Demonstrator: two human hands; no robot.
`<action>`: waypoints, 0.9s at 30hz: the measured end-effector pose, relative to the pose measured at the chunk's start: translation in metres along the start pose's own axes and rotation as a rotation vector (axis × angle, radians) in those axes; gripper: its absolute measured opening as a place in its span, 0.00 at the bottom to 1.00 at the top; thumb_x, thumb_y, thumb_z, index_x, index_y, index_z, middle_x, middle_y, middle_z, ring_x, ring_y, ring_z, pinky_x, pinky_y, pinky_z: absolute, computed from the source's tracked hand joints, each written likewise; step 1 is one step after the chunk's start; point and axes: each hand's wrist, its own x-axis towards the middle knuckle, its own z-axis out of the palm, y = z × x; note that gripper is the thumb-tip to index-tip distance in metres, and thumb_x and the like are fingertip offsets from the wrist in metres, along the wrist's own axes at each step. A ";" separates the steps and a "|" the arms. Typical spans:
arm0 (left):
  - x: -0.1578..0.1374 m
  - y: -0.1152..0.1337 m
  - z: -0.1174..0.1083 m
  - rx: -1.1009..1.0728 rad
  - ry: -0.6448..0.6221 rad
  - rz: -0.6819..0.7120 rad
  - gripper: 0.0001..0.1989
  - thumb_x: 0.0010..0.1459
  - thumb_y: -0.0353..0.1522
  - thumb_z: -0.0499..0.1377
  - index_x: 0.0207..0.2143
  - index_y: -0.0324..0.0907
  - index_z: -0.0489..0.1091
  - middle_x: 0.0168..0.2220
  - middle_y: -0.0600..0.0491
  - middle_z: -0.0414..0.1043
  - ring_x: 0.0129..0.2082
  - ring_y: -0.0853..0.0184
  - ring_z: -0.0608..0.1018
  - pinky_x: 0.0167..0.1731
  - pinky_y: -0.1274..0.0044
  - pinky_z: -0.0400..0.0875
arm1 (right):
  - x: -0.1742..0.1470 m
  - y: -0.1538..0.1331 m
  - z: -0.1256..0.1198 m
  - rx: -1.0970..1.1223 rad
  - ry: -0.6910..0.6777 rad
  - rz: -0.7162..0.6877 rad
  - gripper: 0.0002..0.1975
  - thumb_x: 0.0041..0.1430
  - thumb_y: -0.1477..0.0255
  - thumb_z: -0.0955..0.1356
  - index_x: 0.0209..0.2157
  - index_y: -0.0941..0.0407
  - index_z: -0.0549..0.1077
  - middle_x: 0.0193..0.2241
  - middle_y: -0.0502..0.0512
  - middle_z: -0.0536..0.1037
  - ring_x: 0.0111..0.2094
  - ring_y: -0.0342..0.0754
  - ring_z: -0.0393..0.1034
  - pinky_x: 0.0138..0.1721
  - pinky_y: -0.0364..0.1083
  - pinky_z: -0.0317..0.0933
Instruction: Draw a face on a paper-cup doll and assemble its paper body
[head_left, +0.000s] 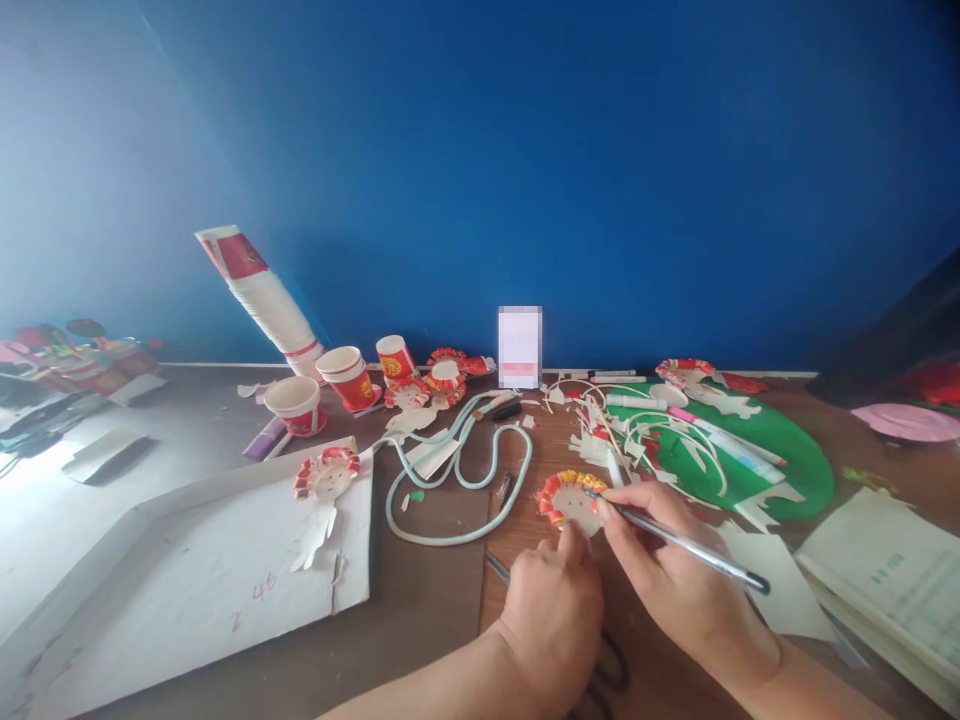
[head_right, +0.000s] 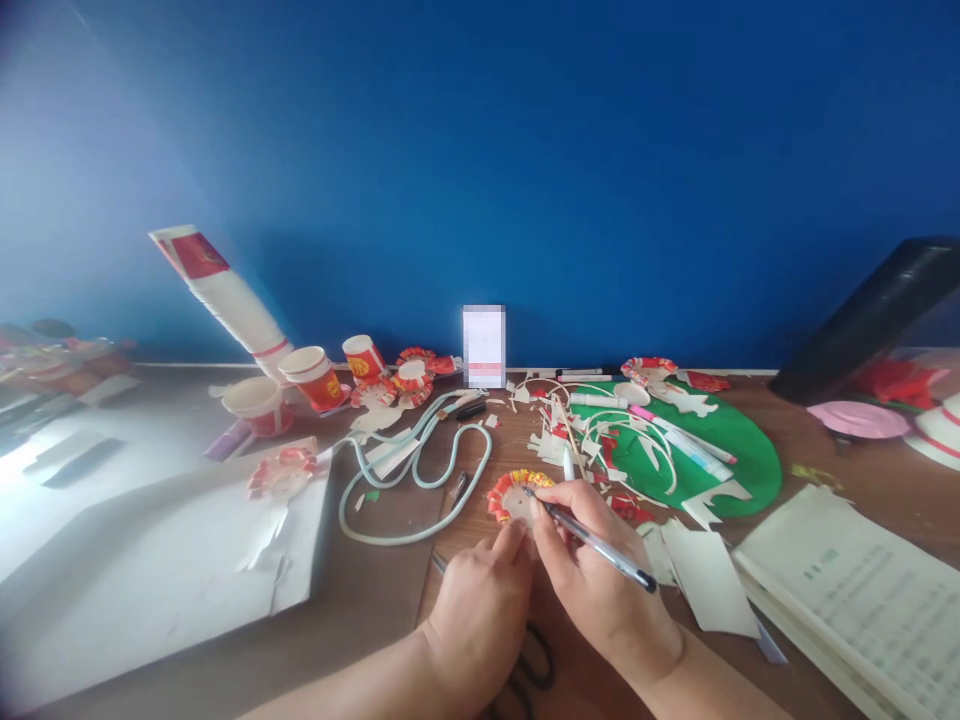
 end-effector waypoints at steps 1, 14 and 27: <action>0.000 0.000 0.000 -0.011 -0.004 -0.004 0.16 0.61 0.26 0.50 0.51 0.35 0.67 0.48 0.42 0.69 0.36 0.61 0.77 0.32 0.72 0.76 | 0.001 -0.001 0.001 0.001 -0.019 -0.004 0.05 0.62 0.67 0.65 0.35 0.53 0.70 0.28 0.51 0.79 0.28 0.44 0.76 0.27 0.38 0.68; 0.004 -0.003 -0.009 -0.109 -0.109 -0.034 0.14 0.62 0.27 0.49 0.46 0.35 0.70 0.45 0.44 0.68 0.39 0.59 0.76 0.34 0.71 0.76 | -0.020 0.021 0.008 -0.117 -0.001 -0.082 0.08 0.64 0.66 0.63 0.34 0.54 0.69 0.25 0.50 0.78 0.24 0.42 0.75 0.26 0.38 0.66; 0.002 0.000 -0.010 -0.101 -0.178 -0.047 0.12 0.60 0.27 0.53 0.45 0.38 0.70 0.46 0.47 0.69 0.36 0.63 0.76 0.33 0.74 0.73 | -0.038 0.034 0.018 -0.090 -0.158 -0.047 0.07 0.66 0.66 0.62 0.35 0.53 0.67 0.27 0.49 0.77 0.26 0.43 0.74 0.28 0.40 0.65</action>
